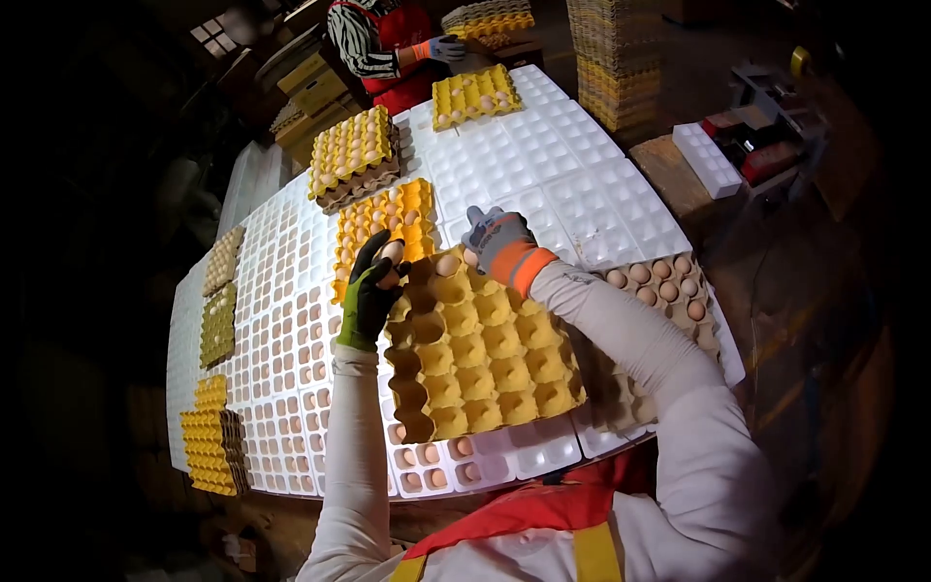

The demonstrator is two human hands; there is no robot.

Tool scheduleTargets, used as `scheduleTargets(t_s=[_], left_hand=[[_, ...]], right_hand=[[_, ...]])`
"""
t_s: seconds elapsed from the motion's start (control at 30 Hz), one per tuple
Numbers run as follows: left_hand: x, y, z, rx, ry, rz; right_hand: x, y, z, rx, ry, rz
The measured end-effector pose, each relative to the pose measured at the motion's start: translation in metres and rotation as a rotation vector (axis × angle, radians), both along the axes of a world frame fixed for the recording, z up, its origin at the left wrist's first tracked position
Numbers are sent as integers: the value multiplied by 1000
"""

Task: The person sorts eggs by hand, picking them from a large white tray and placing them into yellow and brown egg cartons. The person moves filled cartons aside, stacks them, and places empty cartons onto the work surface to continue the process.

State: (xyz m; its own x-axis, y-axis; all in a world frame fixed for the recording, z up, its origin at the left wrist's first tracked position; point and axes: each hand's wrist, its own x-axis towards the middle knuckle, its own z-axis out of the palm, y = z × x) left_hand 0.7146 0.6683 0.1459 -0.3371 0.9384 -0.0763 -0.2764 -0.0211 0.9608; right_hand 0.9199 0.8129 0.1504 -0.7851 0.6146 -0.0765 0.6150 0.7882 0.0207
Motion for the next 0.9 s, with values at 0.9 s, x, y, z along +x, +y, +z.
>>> scheduleTargets(t_s=[0.9], left_hand=[[15,-286,-19,-262,360,-169]], right_hand=[[94,-309,-149,-381,60,-289]])
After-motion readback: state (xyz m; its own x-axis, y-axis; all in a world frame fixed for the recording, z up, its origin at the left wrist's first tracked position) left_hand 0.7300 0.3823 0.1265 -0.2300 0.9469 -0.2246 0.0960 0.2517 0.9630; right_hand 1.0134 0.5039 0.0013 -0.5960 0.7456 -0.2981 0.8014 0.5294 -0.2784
